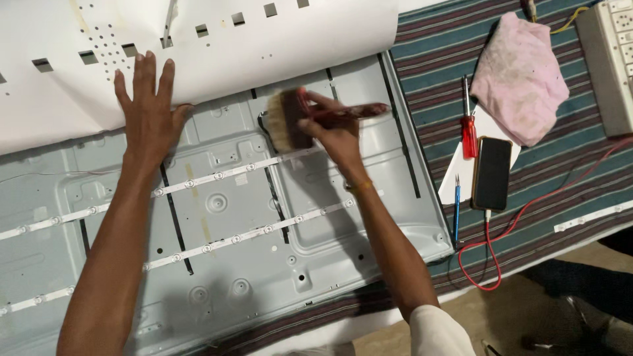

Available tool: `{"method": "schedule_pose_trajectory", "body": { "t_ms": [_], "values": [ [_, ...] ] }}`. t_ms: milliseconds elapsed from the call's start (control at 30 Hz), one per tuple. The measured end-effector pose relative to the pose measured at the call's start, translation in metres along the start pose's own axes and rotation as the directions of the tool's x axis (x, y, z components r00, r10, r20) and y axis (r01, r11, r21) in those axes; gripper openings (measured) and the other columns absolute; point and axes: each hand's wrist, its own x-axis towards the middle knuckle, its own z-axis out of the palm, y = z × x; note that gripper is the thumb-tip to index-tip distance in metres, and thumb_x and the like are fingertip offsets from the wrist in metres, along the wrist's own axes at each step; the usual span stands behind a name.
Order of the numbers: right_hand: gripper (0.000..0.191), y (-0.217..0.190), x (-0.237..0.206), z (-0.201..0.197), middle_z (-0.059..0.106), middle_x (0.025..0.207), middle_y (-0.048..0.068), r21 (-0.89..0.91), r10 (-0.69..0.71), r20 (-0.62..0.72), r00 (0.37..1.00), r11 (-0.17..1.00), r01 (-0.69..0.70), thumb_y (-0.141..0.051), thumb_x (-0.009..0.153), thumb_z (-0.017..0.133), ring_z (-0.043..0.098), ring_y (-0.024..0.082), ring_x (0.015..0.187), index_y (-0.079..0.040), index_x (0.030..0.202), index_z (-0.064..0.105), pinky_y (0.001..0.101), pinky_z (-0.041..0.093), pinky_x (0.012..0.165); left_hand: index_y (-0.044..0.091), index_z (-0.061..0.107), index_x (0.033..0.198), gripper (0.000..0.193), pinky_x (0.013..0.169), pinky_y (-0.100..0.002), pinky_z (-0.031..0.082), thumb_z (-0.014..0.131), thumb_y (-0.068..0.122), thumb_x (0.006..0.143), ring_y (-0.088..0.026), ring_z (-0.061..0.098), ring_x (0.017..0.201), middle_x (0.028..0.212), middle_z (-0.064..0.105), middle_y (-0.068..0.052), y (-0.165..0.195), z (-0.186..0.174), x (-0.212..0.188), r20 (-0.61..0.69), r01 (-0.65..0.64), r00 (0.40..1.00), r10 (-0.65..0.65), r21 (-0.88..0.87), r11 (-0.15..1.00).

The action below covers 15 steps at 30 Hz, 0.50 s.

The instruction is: The person removes an LED strip from the back of a television using a screwdriver, then cleans the surface with a brush. They connect wires to the LED strip and apply adhesive from a tube to secure it in place.

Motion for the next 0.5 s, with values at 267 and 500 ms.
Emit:
{"method": "schedule_pose_trajectory", "body": {
  "t_ms": [267,500],
  "values": [
    [0.04,-0.026,0.038,-0.041,0.069,0.116,0.008,-0.543,-0.527,-0.252,0.812,0.771,0.331,-0.012,0.1,0.077,0.072,0.018,0.095,-0.012,0.139,0.068,0.0308,0.064,0.077,0.004,0.041,0.164,0.09,0.127,-0.064,0.007,0.087,0.025,0.089,-0.04,0.024,0.162,0.172,0.031,-0.027,0.0,0.001,0.0,-0.003,0.01,1.0,-0.01,0.01,1.0],
    [0.046,0.019,0.03,0.023,0.078,0.105,0.009,-0.03,0.14,0.016,0.99,0.99,-0.14,-0.011,0.078,0.082,0.077,0.018,0.091,-0.008,0.124,0.073,0.0314,0.064,0.077,0.003,0.04,0.164,0.091,0.125,-0.064,0.007,0.087,0.024,0.089,-0.041,0.022,0.161,0.171,0.029,-0.029,0.004,-0.007,-0.002,0.015,0.002,1.0,-0.001,-0.053,0.999]
  ]
}}
